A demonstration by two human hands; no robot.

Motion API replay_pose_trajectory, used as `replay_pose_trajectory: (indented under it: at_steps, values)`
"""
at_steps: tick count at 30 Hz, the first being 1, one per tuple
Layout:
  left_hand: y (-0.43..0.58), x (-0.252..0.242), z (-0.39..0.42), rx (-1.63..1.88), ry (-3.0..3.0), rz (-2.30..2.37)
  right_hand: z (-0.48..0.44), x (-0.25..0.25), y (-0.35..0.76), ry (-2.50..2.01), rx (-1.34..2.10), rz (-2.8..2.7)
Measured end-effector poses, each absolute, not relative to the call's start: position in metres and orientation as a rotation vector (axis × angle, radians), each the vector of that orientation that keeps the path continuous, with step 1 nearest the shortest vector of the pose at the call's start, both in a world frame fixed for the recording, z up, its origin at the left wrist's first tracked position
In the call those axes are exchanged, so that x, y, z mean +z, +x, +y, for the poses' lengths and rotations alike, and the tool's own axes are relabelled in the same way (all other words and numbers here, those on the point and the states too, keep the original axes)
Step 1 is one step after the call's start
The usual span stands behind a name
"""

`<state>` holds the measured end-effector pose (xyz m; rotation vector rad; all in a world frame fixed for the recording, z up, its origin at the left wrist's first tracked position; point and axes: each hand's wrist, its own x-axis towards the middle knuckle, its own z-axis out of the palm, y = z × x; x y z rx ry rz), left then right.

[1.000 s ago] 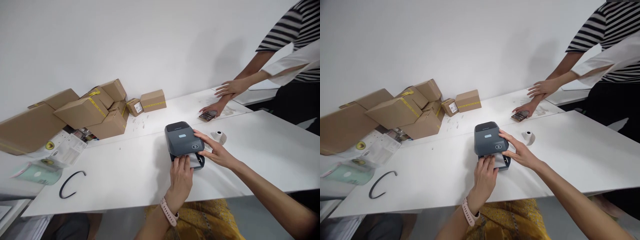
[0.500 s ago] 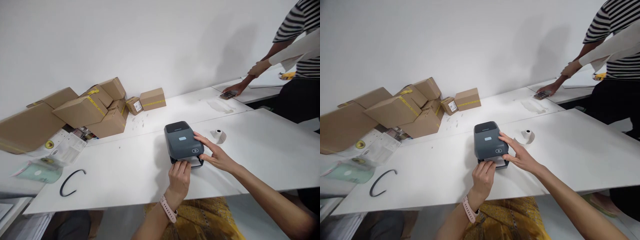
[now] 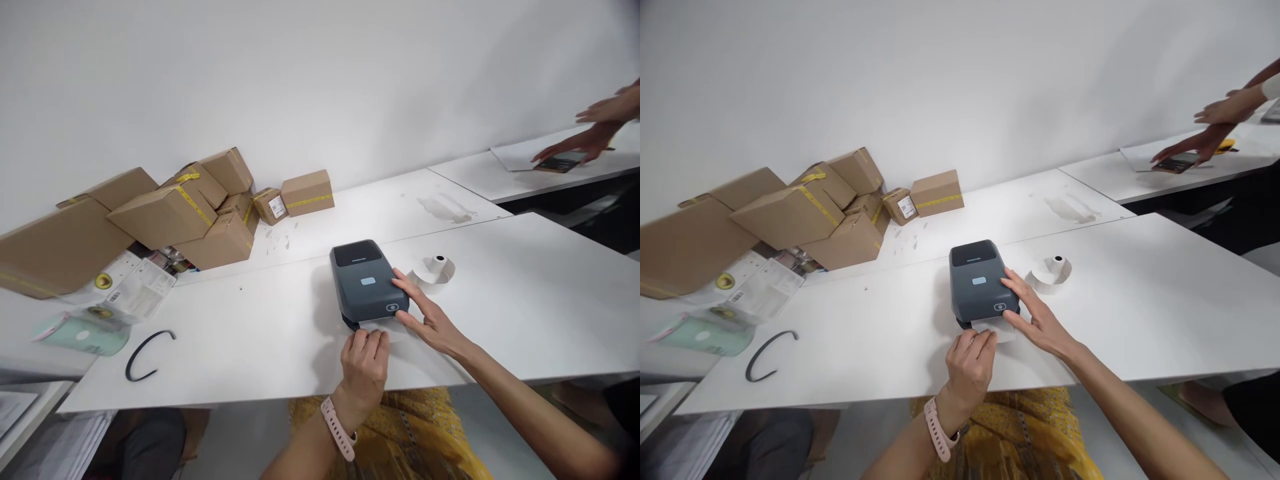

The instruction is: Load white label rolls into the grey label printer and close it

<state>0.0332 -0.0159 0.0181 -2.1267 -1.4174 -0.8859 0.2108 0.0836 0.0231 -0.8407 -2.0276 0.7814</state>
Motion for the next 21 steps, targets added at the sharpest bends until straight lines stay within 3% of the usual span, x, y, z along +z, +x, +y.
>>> replay_pose_trajectory:
  at_steps: [21]
  values:
    - [0.027,0.022,-0.020,-0.902,-2.105,-1.438,0.070,0.000,0.205,-0.849,0.854,-1.902]
